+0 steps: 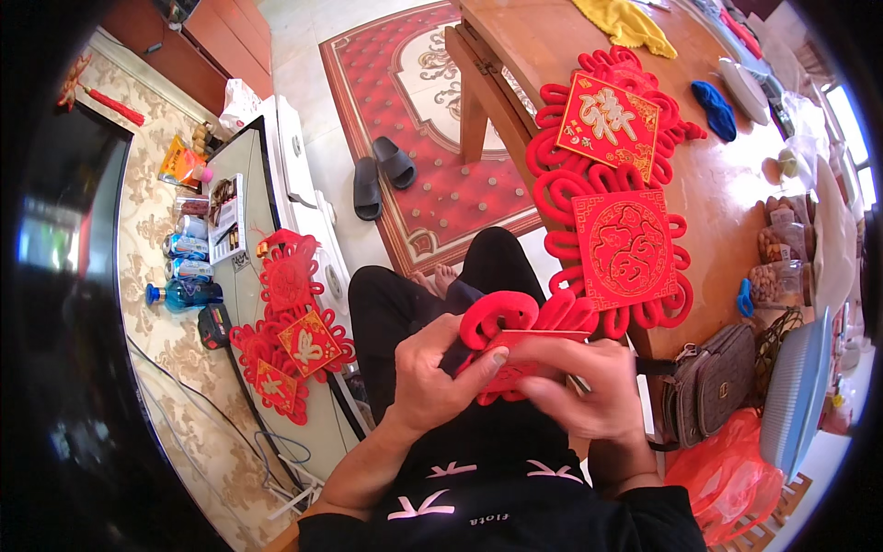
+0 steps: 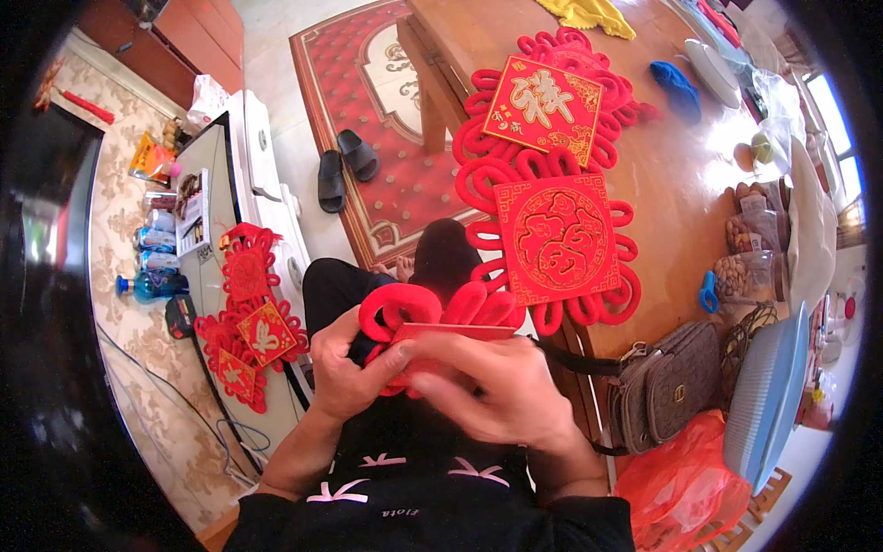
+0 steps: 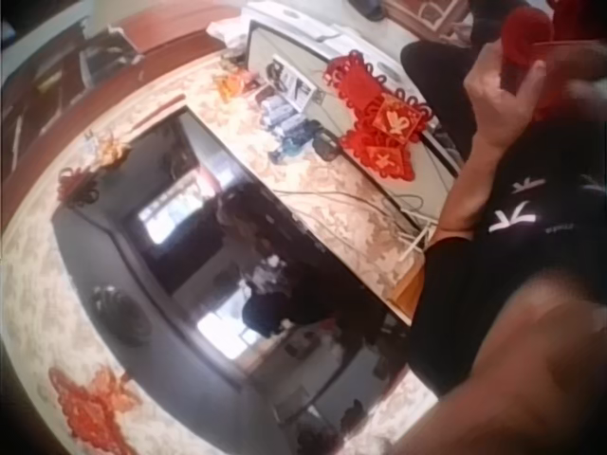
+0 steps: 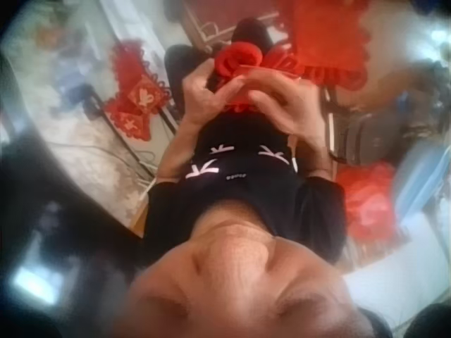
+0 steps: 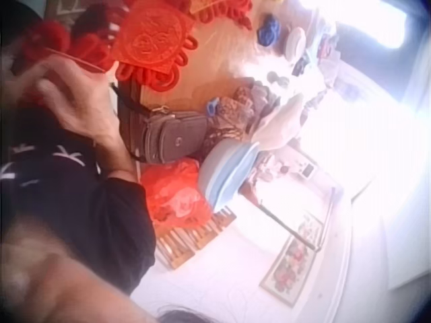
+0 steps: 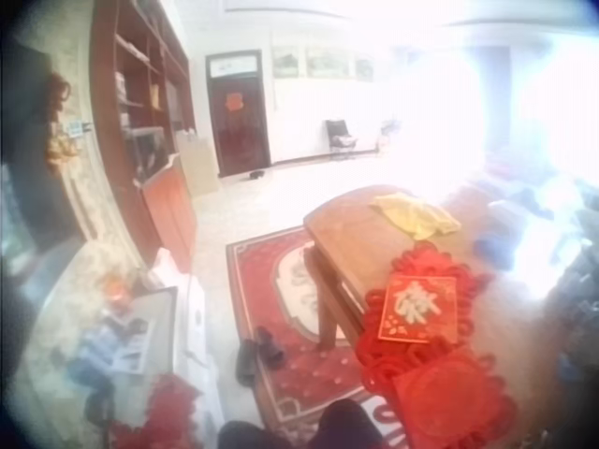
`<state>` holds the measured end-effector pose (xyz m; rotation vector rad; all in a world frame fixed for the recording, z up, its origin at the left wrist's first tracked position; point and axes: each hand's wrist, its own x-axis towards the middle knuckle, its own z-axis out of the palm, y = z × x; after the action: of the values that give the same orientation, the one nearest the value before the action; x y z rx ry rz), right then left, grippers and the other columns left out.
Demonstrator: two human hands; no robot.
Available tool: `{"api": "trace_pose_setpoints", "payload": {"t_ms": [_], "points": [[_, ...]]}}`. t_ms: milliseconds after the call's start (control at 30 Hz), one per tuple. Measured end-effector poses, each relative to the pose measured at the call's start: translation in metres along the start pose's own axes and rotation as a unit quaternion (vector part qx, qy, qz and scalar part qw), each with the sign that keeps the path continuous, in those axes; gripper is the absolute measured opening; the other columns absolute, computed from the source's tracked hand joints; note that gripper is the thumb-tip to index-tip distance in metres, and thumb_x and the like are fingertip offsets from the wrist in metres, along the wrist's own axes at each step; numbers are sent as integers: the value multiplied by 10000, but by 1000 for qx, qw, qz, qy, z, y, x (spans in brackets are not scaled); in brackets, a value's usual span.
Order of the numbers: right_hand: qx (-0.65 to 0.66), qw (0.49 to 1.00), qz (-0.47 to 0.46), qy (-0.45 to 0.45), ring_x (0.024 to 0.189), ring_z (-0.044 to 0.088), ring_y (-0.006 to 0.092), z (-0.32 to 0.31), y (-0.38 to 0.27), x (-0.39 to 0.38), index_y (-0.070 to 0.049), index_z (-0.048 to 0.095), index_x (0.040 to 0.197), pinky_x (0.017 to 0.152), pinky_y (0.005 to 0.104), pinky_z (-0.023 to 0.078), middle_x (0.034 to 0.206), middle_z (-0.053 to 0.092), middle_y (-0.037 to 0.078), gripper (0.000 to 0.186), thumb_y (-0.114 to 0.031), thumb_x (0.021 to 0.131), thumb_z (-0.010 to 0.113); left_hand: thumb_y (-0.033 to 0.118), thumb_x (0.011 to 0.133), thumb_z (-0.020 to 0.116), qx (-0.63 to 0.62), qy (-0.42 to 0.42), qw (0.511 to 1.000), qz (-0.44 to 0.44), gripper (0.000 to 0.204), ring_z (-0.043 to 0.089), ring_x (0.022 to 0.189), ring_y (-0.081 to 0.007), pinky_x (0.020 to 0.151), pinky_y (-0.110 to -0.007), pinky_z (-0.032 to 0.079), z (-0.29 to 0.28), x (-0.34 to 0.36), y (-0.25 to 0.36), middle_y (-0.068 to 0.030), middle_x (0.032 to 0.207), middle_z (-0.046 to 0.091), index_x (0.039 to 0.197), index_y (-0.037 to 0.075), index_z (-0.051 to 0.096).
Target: The person wipes a wall with a cloth and then hangs red Chinese knot decorations onto a hook on the wall.
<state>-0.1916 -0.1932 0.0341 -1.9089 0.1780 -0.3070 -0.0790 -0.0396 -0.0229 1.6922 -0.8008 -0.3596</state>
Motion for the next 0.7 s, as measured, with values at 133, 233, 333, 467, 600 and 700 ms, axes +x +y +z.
{"api": "trace_pose_setpoints", "payload": {"t_ms": [133,233,333,467,600,700], "points": [[-101,995,-20,0,629,696,171,25,11,6,14,602,1048,569,250,520,714,681,78,275,2,800,720,98,784,769,4,17,1000,-6,246,662,724,-184,678,-281,513,-3,2,2,-102,838,671,994,15,673],[-94,992,-47,69,611,675,174,23,11,6,4,616,1008,551,261,505,706,668,80,245,6,786,720,101,780,772,4,18,1000,4,249,658,718,-177,677,-279,511,-6,3,4,-97,823,664,992,15,673],[-121,962,-91,228,549,617,206,12,22,-10,-3,650,919,512,299,478,713,658,91,170,31,759,694,100,797,766,-14,4,1000,-18,251,645,735,-130,703,-267,510,-8,2,3,-67,836,679,1009,5,672],[-91,967,-178,159,466,515,186,-9,53,-38,0,658,833,479,292,410,651,624,90,104,-5,730,665,105,849,728,-187,82,968,-149,258,602,802,-68,759,-244,501,-13,6,-2,-28,911,692,1064,-25,667],[-69,980,43,179,637,602,205,6,76,-53,-8,642,848,606,316,473,747,636,102,186,-183,826,702,104,891,702,-385,94,895,-203,263,664,863,-137,800,-276,534,-23,20,-6,-88,1003,696,1109,-29,642],[133,959,187,165,918,634,189,9,90,-56,33,621,1054,807,325,486,992,665,118,493,-388,820,728,119,894,701,-420,92,876,-217,276,661,866,-135,812,-283,531,-21,24,-4,-89,998,695,1116,-33,638]]}}
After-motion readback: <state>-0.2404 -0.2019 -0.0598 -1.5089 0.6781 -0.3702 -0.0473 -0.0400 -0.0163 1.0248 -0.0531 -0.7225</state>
